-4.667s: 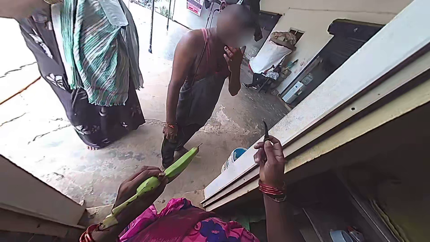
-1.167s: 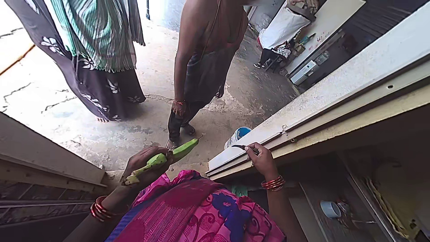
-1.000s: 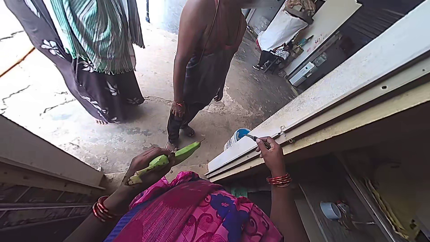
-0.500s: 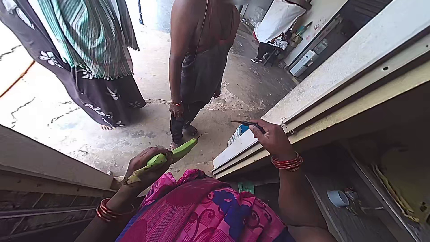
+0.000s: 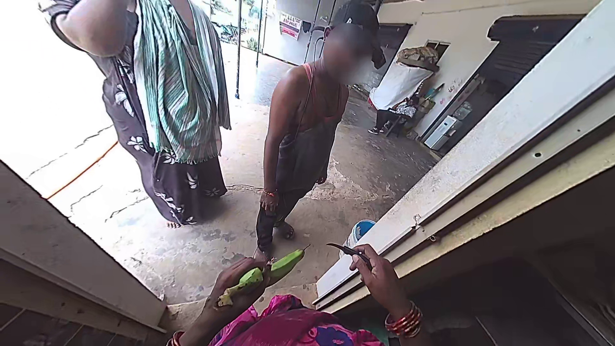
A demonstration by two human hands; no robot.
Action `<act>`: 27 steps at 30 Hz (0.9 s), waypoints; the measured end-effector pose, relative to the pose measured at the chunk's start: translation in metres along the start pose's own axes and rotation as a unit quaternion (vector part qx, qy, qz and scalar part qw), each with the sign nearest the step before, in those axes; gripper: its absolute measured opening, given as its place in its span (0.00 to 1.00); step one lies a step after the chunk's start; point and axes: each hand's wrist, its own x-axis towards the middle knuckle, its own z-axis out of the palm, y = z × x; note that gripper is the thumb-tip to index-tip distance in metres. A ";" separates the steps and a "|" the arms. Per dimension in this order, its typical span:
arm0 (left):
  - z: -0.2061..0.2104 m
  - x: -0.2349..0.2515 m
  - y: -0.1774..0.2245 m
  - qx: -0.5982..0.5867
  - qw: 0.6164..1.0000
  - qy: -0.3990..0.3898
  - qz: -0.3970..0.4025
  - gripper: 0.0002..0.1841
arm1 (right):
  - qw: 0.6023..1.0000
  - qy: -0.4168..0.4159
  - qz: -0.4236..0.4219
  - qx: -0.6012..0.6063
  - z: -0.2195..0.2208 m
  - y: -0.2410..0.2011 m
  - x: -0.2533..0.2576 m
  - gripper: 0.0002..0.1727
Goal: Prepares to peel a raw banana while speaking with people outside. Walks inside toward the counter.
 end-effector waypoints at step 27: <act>0.002 0.001 0.000 0.002 1.000 -0.004 -0.020 0.14 | 0.975 0.179 -0.018 0.134 0.007 0.010 0.014 0.15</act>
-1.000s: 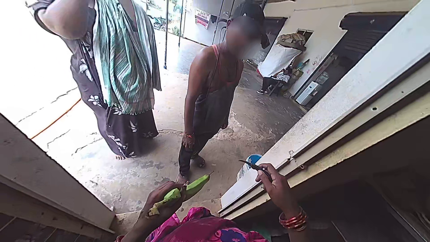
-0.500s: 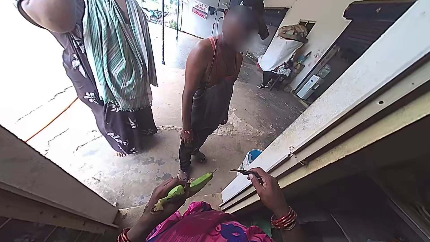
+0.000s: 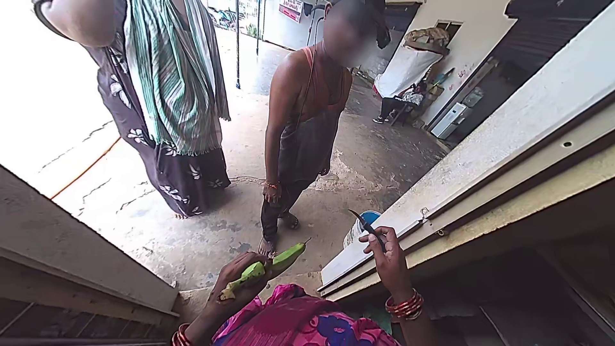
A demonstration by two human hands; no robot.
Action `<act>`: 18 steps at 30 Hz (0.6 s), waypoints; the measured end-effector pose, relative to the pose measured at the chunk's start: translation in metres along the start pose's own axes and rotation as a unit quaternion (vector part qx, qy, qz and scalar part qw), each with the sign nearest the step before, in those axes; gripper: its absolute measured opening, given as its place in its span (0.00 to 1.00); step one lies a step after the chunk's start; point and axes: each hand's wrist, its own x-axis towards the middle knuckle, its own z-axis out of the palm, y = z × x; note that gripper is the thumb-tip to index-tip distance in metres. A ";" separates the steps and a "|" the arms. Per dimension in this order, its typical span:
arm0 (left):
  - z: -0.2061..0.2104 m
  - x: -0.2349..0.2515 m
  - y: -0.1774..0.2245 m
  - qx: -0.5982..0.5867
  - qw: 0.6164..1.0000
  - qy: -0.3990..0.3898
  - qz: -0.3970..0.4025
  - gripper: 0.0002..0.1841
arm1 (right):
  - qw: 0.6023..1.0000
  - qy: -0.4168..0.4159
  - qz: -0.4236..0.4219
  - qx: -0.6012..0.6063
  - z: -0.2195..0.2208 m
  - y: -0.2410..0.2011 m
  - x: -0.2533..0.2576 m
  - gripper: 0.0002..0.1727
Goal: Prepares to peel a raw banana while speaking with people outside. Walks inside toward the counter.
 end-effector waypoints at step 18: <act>-0.005 -0.001 0.002 -0.007 1.000 -0.003 -0.013 0.14 | 0.976 -0.012 -0.045 -0.212 -0.035 -0.018 0.030 0.23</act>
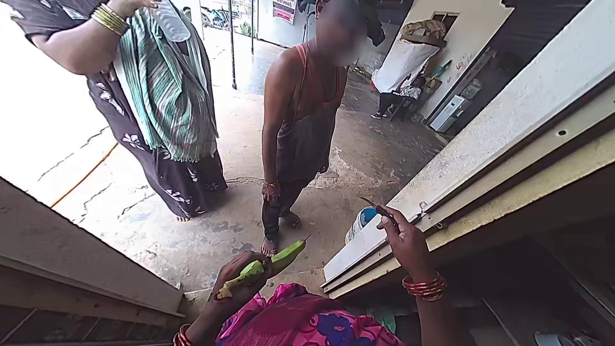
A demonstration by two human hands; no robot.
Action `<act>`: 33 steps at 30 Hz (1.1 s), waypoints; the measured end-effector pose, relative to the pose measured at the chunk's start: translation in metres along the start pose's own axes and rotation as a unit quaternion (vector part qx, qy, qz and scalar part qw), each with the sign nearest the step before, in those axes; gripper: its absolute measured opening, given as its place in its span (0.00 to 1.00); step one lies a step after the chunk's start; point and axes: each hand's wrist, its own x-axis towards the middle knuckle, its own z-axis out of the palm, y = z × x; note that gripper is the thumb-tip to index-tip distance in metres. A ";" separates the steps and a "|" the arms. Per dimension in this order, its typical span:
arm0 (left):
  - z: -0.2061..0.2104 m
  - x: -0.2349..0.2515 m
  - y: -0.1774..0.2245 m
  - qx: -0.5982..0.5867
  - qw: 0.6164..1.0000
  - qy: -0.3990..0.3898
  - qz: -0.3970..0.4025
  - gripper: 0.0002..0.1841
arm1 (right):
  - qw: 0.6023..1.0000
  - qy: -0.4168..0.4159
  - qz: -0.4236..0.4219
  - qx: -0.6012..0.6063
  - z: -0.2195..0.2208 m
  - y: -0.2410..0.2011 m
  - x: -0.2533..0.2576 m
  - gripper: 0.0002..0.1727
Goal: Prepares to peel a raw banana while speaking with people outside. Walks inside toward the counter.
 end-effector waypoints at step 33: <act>-0.007 -0.004 0.017 -0.095 0.995 -0.024 -0.032 0.11 | 0.980 -0.139 -0.089 0.111 -0.004 -0.027 -0.020 0.21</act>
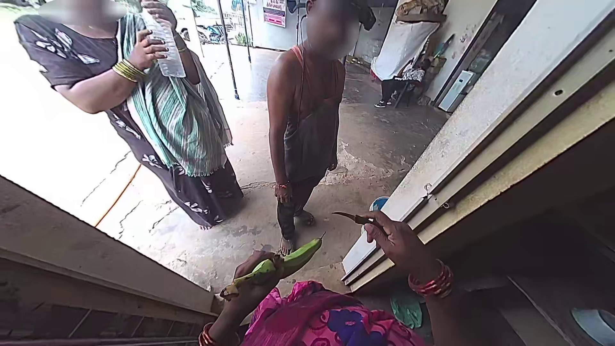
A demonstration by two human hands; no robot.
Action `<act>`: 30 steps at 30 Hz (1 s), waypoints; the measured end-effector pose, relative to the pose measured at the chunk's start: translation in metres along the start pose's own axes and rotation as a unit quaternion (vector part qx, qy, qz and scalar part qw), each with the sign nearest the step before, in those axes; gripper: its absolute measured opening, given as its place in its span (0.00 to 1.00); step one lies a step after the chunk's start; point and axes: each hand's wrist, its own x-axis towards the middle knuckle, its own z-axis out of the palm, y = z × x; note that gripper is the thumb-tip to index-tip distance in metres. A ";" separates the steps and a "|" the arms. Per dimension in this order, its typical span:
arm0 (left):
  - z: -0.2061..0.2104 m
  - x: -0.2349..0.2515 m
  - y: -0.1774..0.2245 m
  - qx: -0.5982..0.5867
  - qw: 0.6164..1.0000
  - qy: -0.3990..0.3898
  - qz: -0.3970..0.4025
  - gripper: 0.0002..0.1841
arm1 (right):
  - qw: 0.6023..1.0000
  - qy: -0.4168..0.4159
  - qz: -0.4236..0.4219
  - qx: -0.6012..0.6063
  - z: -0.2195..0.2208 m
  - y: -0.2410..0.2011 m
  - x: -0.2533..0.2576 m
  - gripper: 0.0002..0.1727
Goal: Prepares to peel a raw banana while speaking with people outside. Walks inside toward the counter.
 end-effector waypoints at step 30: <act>-0.031 -0.022 0.012 0.054 0.997 0.025 -0.055 0.11 | 0.831 0.146 0.116 0.525 0.015 0.002 0.033 0.20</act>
